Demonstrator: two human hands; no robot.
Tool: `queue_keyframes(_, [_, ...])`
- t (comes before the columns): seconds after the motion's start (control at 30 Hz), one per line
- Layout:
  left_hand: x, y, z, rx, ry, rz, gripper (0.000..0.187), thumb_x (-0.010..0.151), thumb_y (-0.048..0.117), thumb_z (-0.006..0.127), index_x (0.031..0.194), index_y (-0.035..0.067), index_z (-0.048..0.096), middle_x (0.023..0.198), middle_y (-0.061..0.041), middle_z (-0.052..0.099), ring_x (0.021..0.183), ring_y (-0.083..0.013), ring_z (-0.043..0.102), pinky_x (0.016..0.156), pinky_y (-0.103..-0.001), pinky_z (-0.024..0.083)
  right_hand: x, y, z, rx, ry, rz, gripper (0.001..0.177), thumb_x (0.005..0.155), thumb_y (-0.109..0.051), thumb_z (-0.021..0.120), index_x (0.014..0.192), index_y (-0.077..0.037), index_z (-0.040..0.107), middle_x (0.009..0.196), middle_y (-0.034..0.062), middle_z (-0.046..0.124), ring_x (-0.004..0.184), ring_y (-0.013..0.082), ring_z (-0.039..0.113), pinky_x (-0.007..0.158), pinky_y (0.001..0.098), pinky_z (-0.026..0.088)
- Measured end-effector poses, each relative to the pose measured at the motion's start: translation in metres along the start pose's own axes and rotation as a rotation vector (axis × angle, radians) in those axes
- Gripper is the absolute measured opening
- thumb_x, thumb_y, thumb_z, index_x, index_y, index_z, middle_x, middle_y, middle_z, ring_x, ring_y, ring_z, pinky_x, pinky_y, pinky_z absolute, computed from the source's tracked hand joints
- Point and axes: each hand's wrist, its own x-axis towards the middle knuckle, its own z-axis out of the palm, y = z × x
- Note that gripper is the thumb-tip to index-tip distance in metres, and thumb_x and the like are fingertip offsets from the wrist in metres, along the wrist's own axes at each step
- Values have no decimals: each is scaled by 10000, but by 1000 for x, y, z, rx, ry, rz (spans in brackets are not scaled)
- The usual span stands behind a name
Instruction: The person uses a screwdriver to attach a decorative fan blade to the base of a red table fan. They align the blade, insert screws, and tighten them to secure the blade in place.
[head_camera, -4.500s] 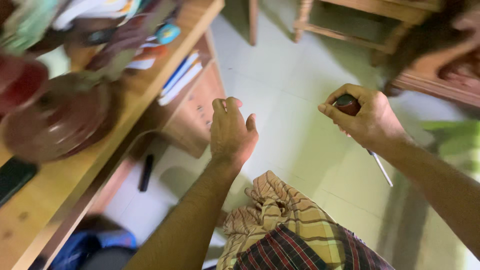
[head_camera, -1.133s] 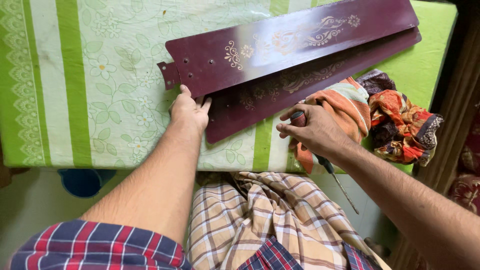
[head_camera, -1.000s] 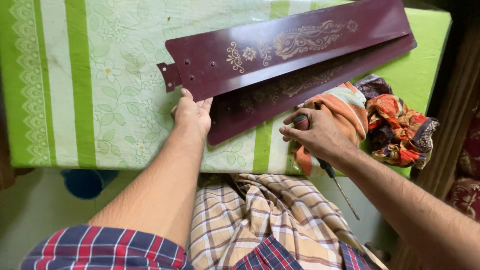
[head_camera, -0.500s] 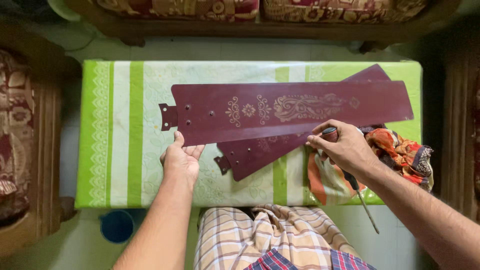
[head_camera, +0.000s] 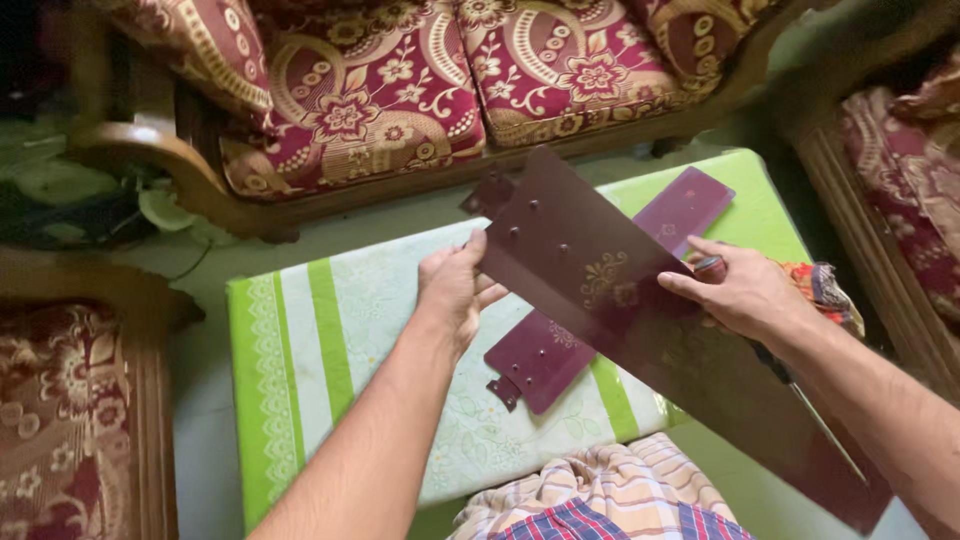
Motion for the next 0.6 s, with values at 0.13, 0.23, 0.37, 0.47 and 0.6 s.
queue_keyframes(0.13, [4, 5, 54, 180, -191, -8, 316, 1009, 292, 627, 919, -11, 623, 838, -158, 750, 693, -247, 745, 644, -414, 669, -68, -4, -18, 226, -212, 469, 570, 845, -535, 801, 850, 22, 681, 641, 116, 591, 538, 189, 527, 523, 365, 458])
queue_keyframes(0.23, [5, -11, 89, 277, -294, -69, 322, 977, 289, 669, 897, -22, 643, 793, -131, 736, 659, -250, 723, 567, -372, 639, -119, 7, -22, 288, -214, 707, 514, 829, -503, 790, 656, -41, 645, 554, 61, 565, 515, 183, 485, 501, 357, 375])
queue_keyframes(0.37, [-6, -44, 147, 452, -401, -129, 389, 1019, 315, 682, 950, -49, 565, 856, -191, 660, 648, -277, 651, 515, -397, 538, -201, 32, -17, 474, -20, 846, 631, 803, -518, 808, 562, -6, 528, 506, 74, 494, 455, 188, 461, 454, 371, 362])
queue_keyframes(0.47, [-32, -68, 193, 500, -482, -318, 400, 987, 365, 615, 1057, -27, 581, 1005, -194, 737, 762, -291, 775, 643, -408, 666, -260, 45, -22, 628, 109, 962, 608, 775, -493, 837, 507, -34, 541, 488, 54, 481, 430, 170, 427, 436, 366, 317])
queue_keyframes(0.6, [-78, -117, 242, 600, -730, -478, 513, 993, 502, 527, 1144, 21, 620, 1059, -140, 736, 847, -252, 747, 716, -406, 639, -336, 44, -33, 670, 248, 1204, 613, 775, -482, 856, 532, -66, 477, 506, 47, 459, 436, 155, 356, 434, 354, 237])
